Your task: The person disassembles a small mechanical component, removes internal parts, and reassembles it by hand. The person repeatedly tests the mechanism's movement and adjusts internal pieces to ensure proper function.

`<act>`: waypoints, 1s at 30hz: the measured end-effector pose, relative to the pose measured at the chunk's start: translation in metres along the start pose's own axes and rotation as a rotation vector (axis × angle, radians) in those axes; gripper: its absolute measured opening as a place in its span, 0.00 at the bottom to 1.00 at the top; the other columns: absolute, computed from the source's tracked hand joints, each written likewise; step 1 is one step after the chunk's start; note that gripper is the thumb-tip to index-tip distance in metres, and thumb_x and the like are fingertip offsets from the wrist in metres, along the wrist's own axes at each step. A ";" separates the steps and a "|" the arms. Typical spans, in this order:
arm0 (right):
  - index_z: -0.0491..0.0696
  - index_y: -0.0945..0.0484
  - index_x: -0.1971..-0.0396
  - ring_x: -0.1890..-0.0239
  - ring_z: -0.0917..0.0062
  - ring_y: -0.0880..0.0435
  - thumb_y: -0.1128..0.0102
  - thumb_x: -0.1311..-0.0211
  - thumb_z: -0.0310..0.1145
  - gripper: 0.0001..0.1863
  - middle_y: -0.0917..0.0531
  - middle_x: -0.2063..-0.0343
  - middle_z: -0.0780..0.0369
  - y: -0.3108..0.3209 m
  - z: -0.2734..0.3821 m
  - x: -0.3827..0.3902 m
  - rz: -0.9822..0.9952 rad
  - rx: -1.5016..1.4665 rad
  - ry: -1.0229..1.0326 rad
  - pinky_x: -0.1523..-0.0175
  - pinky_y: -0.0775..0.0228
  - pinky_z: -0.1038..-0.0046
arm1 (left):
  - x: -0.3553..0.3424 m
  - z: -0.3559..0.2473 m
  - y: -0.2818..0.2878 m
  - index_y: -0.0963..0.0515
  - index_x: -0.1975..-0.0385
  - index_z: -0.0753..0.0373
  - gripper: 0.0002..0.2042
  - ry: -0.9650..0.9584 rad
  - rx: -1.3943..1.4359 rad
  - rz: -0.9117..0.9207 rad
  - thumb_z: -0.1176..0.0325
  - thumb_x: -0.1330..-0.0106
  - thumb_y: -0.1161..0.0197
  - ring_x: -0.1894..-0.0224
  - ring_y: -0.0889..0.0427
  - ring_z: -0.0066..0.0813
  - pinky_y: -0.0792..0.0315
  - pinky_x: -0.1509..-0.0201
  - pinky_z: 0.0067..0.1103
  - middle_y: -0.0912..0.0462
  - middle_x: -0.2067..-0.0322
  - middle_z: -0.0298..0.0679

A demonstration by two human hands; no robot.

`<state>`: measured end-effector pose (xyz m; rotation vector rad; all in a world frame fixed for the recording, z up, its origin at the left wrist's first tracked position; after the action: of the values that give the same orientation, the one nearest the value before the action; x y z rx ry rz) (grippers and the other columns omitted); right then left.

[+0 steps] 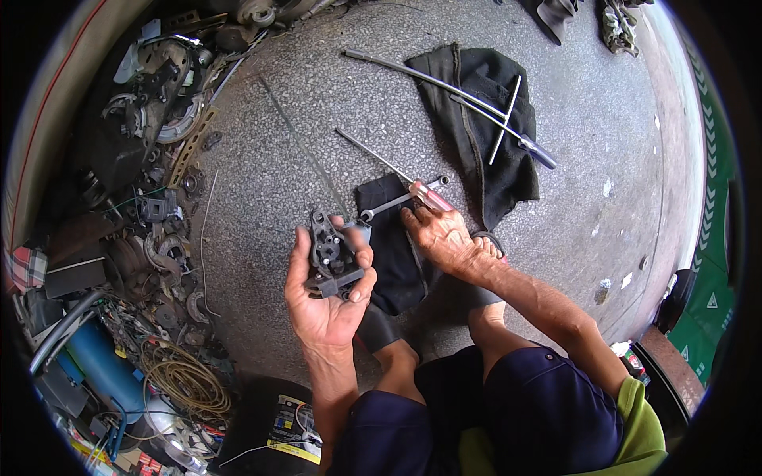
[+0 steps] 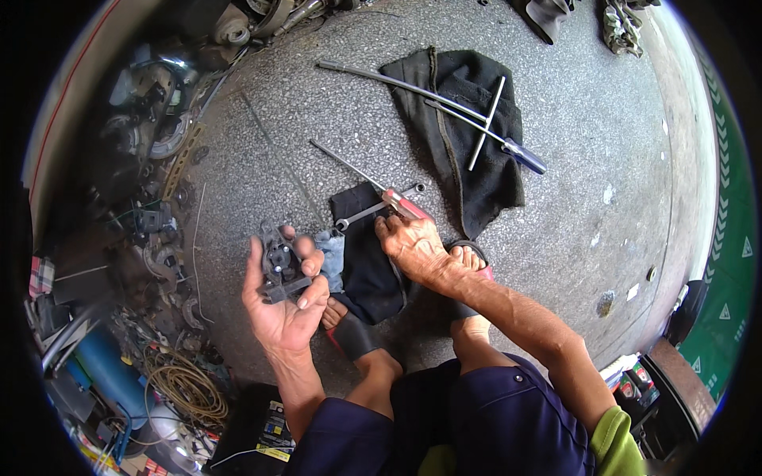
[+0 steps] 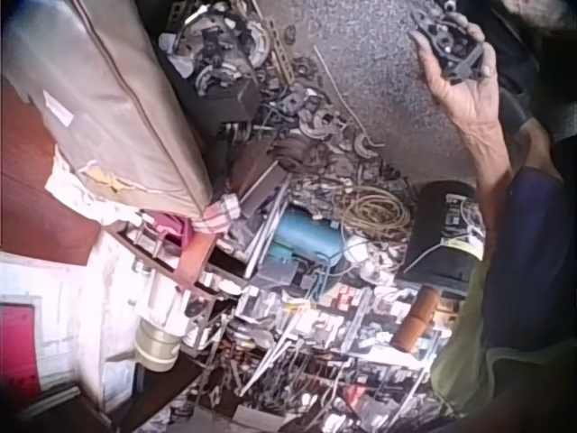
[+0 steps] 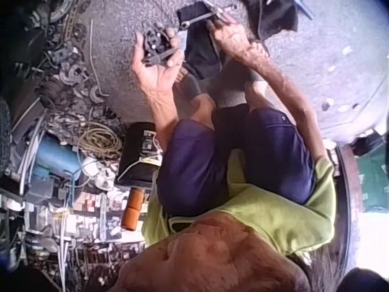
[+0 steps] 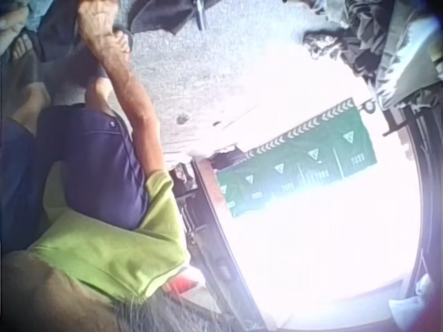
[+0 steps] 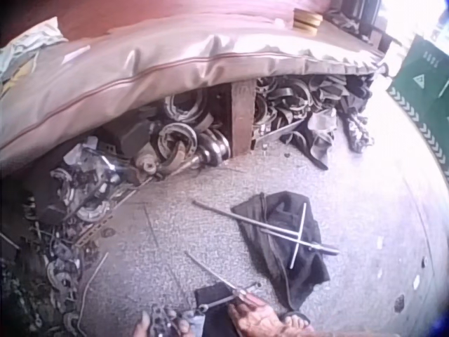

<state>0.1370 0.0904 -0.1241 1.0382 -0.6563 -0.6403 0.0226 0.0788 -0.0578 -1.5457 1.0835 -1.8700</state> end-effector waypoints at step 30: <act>0.44 0.18 0.53 0.79 0.91 0.30 0.41 0.33 0.37 0.15 0.19 0.79 0.68 0.108 0.019 0.009 -0.082 -1.634 -0.480 0.74 0.38 0.85 | 0.015 -0.008 -0.026 0.31 0.47 0.66 0.22 -0.338 -0.585 -0.135 0.53 0.29 0.54 0.64 0.19 0.32 0.25 0.67 0.25 0.21 0.57 0.47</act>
<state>0.1464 0.1135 -0.0167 -0.6322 -0.2854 -1.1726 0.0145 0.0839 -0.0284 -2.2070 1.4664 -1.3483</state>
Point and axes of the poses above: each hand's wrist, its own x-axis away from the middle knuckle, its own y-axis out of the back of the hand, z = x × y, the point moved 10 cm from there along -x, towards the middle knuckle
